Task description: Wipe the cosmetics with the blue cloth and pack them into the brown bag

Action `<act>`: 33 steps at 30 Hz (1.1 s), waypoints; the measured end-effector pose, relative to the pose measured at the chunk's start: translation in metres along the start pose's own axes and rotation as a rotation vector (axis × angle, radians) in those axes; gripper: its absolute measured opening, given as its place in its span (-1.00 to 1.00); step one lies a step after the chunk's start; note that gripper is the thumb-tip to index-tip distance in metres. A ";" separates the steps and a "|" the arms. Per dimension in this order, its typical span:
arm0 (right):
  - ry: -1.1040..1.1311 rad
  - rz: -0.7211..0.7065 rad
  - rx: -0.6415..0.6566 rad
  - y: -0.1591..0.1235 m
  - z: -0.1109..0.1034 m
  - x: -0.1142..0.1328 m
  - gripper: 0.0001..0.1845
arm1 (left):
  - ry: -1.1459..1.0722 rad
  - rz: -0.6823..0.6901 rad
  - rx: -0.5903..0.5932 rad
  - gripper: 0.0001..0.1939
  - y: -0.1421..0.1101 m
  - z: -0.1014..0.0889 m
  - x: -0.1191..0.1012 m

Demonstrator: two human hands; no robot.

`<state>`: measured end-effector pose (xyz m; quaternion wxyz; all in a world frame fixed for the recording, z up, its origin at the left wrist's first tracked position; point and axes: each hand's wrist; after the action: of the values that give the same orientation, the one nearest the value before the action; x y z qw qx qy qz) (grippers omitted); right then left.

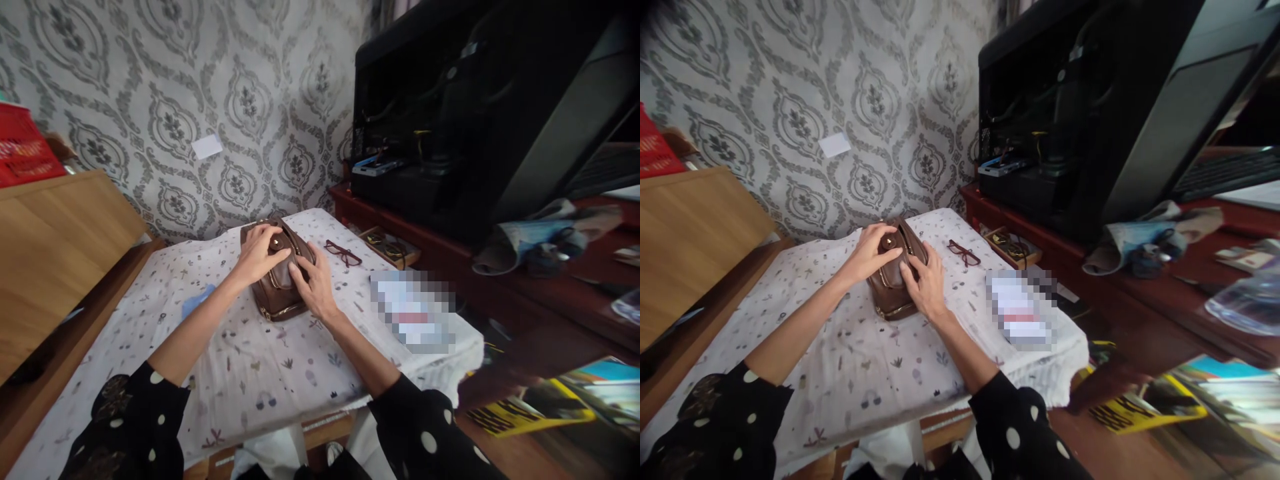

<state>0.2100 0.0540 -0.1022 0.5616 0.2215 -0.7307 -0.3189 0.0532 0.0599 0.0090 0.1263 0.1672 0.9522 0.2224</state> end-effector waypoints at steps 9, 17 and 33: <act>-0.093 0.083 0.131 0.016 -0.008 0.006 -0.46 | 0.007 -0.025 -0.021 -0.60 -0.001 0.006 0.002; -0.023 0.087 0.084 0.010 -0.002 0.007 -0.45 | 0.013 0.006 -0.040 -0.58 -0.005 0.007 0.004; 0.053 0.171 0.139 0.019 -0.006 0.011 -0.49 | 0.050 0.034 -0.097 -0.61 -0.008 0.015 0.005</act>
<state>0.2134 0.0583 -0.0797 0.5890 0.2051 -0.7523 -0.2122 0.0510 0.0605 -0.0086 0.1066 0.1717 0.9402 0.2744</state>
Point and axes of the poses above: each hand's wrist, its own y-axis towards the middle knuckle, its own z-axis out of the palm, x = y × z, and after that the axes turned 12 degrees about y, right-handed
